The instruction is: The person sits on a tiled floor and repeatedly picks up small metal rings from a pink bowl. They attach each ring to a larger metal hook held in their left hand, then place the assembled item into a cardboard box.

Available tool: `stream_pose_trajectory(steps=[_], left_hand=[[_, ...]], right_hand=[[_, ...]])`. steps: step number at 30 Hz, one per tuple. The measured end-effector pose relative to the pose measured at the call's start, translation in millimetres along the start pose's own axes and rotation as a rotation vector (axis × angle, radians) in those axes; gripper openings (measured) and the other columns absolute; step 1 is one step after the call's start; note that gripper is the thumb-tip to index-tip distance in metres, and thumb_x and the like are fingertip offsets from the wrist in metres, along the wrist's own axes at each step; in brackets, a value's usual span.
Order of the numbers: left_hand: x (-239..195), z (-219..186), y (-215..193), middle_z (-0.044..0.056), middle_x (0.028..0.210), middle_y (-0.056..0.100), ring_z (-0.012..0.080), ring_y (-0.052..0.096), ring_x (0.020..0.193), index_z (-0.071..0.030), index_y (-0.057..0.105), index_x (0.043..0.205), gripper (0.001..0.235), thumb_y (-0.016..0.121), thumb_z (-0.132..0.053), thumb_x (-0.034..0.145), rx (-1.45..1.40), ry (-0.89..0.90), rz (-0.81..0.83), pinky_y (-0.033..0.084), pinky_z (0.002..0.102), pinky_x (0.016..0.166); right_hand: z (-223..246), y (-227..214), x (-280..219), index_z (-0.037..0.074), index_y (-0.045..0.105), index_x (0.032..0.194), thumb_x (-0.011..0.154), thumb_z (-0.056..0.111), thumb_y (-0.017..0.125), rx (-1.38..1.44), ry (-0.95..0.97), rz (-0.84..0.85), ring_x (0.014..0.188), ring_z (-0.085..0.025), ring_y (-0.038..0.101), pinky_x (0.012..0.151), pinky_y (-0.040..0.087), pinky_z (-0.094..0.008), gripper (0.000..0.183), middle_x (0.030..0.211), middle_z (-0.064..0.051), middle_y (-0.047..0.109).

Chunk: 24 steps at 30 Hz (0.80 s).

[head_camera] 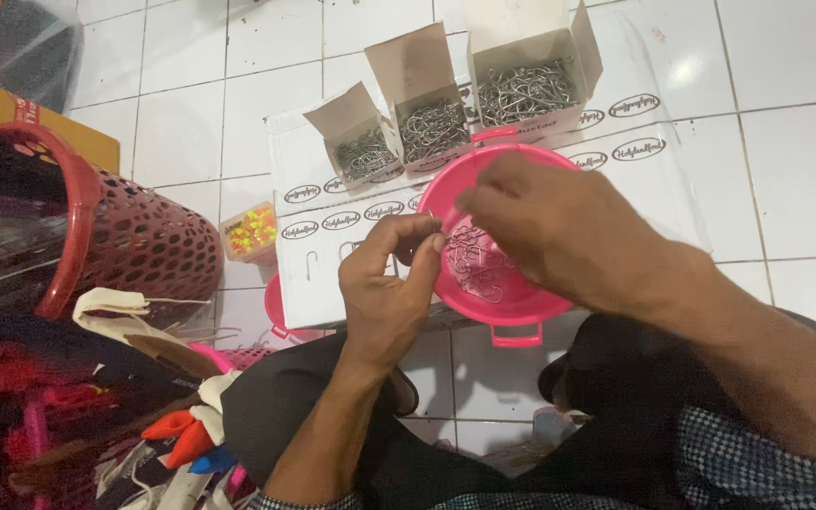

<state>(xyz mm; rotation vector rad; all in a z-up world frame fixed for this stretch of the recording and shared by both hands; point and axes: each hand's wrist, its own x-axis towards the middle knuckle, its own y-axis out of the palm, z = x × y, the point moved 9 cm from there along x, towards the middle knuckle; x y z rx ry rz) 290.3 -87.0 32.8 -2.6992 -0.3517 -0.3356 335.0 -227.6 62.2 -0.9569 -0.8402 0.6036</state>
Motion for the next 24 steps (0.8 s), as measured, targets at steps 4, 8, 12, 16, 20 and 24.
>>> stream_pose_trajectory(steps=[4, 8, 12, 16, 20, 24], left_hand=[[0, 2, 0, -0.001, 0.088, 0.07, 0.0089, 0.055, 0.075, -0.007, 0.073, 0.099, 0.008, 0.067, -0.01, 0.094, -0.014, -0.036, 0.014, 0.049, 0.026, 0.071], [2, 27, -2, 0.005, 0.093, 0.077, 0.0106, 0.067, 0.078, -0.005, 0.074, 0.101, 0.011, 0.071, -0.011, 0.092, -0.267, -0.217, 0.004, 0.058, 0.026, 0.073], [5, 49, -8, 0.008, 0.086, 0.073, 0.0147, 0.065, 0.072, 0.001, 0.075, 0.098, 0.015, 0.075, -0.007, 0.086, -0.678, -0.355, -0.103, 0.052, 0.028, 0.062], [3, 57, -4, 0.01, 0.083, 0.073, 0.017, 0.065, 0.074, 0.002, 0.075, 0.1, 0.018, 0.078, -0.006, 0.085, -0.746, -0.362, -0.117, 0.053, 0.028, 0.067], [1, 51, -2, 0.009, 0.086, 0.075, 0.0152, 0.065, 0.073, 0.001, 0.075, 0.098, 0.016, 0.079, -0.007, 0.085, -0.695, -0.303, -0.119, 0.055, 0.028, 0.07], [1, 36, -3, 0.005, 0.089, 0.073, 0.0135, 0.064, 0.079, -0.004, 0.075, 0.092, 0.006, 0.078, -0.005, 0.086, -0.645, -0.23, -0.074, 0.054, 0.026, 0.07]], right_hand=[[-1, 21, -5, 0.007, 0.05, 0.096, 0.092, 0.005, 0.06, -0.174, -0.054, 0.024, 0.07, -0.033, 0.054, 0.045, 0.044, -0.047, 0.011, 0.092, -0.012, 0.057], [-4, 21, -4, 0.009, 0.05, 0.097, 0.095, 0.011, 0.059, -0.211, 0.008, 0.075, 0.066, -0.034, 0.053, 0.04, 0.043, -0.048, 0.01, 0.091, -0.011, 0.053], [1, -13, 1, 0.006, 0.062, 0.105, 0.1, 0.006, 0.064, 0.174, -0.008, -0.132, 0.084, -0.028, 0.064, 0.066, 0.05, -0.04, 0.005, 0.096, -0.008, 0.068], [-3, -8, 4, 0.009, 0.073, 0.102, 0.098, 0.016, 0.065, 0.369, 0.189, -0.151, 0.083, -0.02, 0.068, 0.068, 0.05, -0.035, 0.012, 0.093, -0.005, 0.075], [-13, 9, 2, 0.014, 0.074, 0.088, 0.092, 0.023, 0.071, 0.558, 0.444, -0.127, 0.07, -0.009, 0.061, 0.061, 0.044, -0.028, 0.01, 0.076, 0.004, 0.071], [-9, 15, 4, 0.013, 0.073, 0.084, 0.093, 0.024, 0.07, 0.607, 0.459, -0.081, 0.066, -0.008, 0.058, 0.055, 0.044, -0.028, 0.015, 0.072, 0.003, 0.069]])
